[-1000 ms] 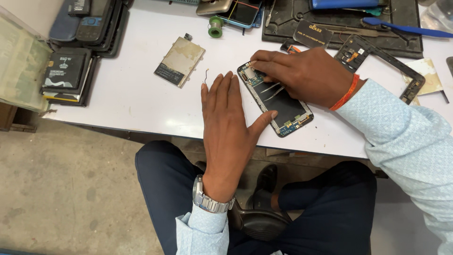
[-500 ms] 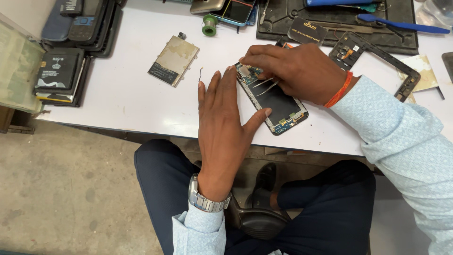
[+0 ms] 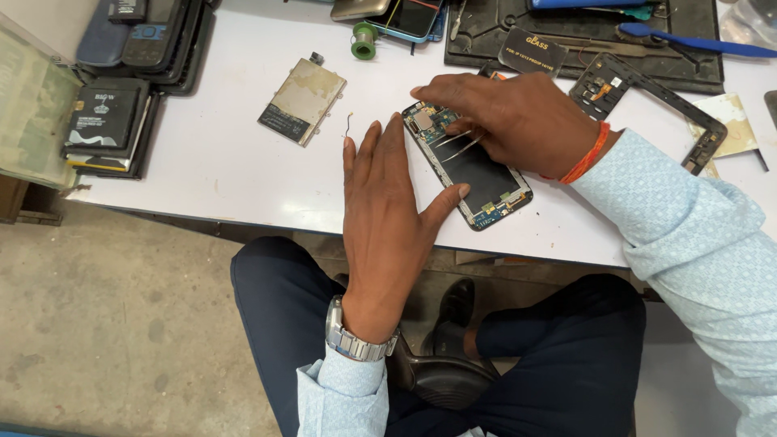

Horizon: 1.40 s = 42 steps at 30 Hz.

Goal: The person uses tweezers to disconnect a ribbon cable from the motherboard and then removes the motherboard from the smartphone chassis. The motherboard is placed on the table while the chassis remains in hand.

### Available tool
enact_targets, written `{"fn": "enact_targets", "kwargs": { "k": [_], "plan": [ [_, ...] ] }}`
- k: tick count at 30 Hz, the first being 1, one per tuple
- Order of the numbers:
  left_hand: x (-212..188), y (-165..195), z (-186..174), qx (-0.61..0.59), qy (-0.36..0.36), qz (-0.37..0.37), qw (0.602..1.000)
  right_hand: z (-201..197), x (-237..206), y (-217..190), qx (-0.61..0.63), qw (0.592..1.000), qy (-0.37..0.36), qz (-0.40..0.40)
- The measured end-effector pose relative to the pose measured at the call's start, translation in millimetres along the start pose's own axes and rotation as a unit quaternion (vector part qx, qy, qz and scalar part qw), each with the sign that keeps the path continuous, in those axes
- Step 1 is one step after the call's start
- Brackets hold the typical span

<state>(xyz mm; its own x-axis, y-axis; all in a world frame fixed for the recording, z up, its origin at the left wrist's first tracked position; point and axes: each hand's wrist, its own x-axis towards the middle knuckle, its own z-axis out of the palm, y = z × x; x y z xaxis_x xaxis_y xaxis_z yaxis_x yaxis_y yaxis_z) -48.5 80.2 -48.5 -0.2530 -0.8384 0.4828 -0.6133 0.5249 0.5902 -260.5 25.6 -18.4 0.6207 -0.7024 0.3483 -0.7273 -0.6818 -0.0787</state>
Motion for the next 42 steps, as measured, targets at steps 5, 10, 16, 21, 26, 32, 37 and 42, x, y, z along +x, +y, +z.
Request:
{"fn": "enact_targets", "kwargs": {
  "k": [5, 10, 16, 21, 26, 32, 37, 42],
  "plan": [
    [0.6, 0.1, 1.4, 0.0, 0.001, -0.001, 1.0, -0.4, 0.8, -2.4, -0.022, 1.0, -0.02, 0.007],
    [-0.9, 0.9, 1.8, 0.007, 0.01, 0.004, 1.0, -7.3, 1.0, 0.3, 0.067, 0.997, -0.014, 0.024],
    [3.1, 0.2, -3.7, -0.019, 0.004, 0.009, 1.0, -5.5, 2.2, 0.7, 0.059, 0.998, -0.02, 0.016],
    [23.5, -17.8, -18.0, -0.038, 0.003, 0.013, 0.999, -5.9, -1.0, -4.6, -0.003, 0.997, -0.063, 0.039],
    [45.2, -24.2, -13.8, -0.049, 0.006, 0.036, 0.998, -9.1, -1.3, -8.2, -0.013, 0.996, -0.078, 0.031],
    [56.4, -32.9, -18.0, -0.088, -0.017, 0.03, 0.996, -9.8, -2.1, -8.5, 0.006, 0.997, -0.078, 0.025],
    [59.9, -33.3, -19.9, -0.067, -0.041, 0.022, 0.997, -8.8, -4.5, -6.9, -0.032, 0.991, -0.118, 0.049],
    [68.0, -32.4, -22.2, -0.085, -0.106, 0.059, 0.989, -16.1, -10.6, 0.5, 0.017, 0.998, -0.049, 0.027]
  ]
}}
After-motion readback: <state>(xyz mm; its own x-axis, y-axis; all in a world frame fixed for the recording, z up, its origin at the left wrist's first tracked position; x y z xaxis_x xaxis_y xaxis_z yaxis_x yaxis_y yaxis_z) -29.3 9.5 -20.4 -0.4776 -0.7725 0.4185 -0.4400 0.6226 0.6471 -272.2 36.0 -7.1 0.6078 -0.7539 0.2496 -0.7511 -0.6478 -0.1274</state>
